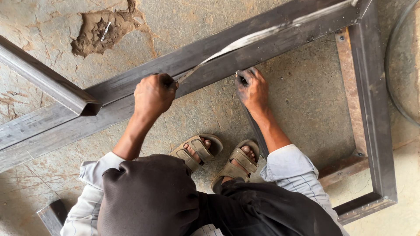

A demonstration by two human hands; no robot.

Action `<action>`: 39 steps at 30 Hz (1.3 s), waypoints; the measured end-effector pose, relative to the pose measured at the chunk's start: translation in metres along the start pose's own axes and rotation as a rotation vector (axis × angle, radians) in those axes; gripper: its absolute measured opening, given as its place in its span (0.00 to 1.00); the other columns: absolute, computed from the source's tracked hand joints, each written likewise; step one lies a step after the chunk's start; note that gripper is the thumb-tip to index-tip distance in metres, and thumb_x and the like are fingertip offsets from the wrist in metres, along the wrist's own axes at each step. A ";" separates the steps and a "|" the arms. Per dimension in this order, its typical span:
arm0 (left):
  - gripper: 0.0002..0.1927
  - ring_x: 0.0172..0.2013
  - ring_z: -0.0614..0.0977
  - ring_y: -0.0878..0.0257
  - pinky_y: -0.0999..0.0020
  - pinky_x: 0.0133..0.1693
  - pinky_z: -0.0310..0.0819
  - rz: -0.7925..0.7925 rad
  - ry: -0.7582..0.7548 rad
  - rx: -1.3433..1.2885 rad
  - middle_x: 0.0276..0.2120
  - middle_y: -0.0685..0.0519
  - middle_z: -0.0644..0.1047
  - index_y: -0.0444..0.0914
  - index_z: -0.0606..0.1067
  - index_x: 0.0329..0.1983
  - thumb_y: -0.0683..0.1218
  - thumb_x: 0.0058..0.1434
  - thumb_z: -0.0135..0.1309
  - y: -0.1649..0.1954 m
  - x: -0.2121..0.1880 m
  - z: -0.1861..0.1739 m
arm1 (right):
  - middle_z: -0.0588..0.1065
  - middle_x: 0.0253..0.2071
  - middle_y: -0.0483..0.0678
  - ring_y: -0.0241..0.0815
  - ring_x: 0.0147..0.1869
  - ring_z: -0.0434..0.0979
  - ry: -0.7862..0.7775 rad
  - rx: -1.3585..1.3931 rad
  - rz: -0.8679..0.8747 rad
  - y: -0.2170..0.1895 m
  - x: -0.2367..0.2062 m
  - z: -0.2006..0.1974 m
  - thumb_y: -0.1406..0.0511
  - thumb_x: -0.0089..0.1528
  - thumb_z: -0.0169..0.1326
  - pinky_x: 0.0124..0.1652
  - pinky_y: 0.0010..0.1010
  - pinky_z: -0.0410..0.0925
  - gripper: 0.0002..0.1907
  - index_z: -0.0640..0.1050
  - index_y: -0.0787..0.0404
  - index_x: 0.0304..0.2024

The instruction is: The person measures and marks metal bars using a tape measure and marker, then positions them on a metal frame. They use a welding machine to tack weld the bars to the frame, adjusting the position and re-measuring as needed.

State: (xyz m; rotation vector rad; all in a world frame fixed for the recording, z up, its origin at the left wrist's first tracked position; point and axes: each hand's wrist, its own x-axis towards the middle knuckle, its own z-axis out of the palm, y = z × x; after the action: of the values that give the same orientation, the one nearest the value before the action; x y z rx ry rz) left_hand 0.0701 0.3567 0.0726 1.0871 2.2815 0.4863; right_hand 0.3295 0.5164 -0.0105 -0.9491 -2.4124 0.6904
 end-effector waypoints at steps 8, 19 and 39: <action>0.22 0.27 0.85 0.54 0.57 0.35 0.78 -0.151 -0.108 -0.188 0.27 0.44 0.83 0.38 0.83 0.43 0.60 0.65 0.54 0.010 -0.002 -0.003 | 0.78 0.37 0.52 0.45 0.39 0.79 -0.091 -0.026 0.038 0.015 0.009 0.010 0.70 0.62 0.61 0.40 0.35 0.75 0.07 0.81 0.67 0.42; 0.32 0.32 0.83 0.52 0.57 0.31 0.79 0.143 0.422 -0.013 0.39 0.42 0.80 0.31 0.72 0.56 0.62 0.67 0.59 -0.015 0.001 0.005 | 0.79 0.37 0.55 0.46 0.39 0.79 -0.201 -0.094 0.058 0.023 0.007 0.004 0.70 0.62 0.61 0.38 0.38 0.74 0.05 0.80 0.67 0.38; 0.17 0.49 0.79 0.45 0.53 0.49 0.76 0.913 0.095 0.311 0.50 0.44 0.78 0.37 0.76 0.54 0.50 0.67 0.55 0.125 0.070 -0.006 | 0.80 0.37 0.57 0.59 0.40 0.80 -0.144 -0.174 0.443 0.042 -0.074 -0.050 0.65 0.59 0.56 0.41 0.46 0.72 0.15 0.80 0.58 0.49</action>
State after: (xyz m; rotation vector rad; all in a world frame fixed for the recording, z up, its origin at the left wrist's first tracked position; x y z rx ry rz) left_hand 0.1044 0.4878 0.1210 2.3062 1.8512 0.5265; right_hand 0.4266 0.5042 -0.0137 -1.5844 -2.4351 0.7264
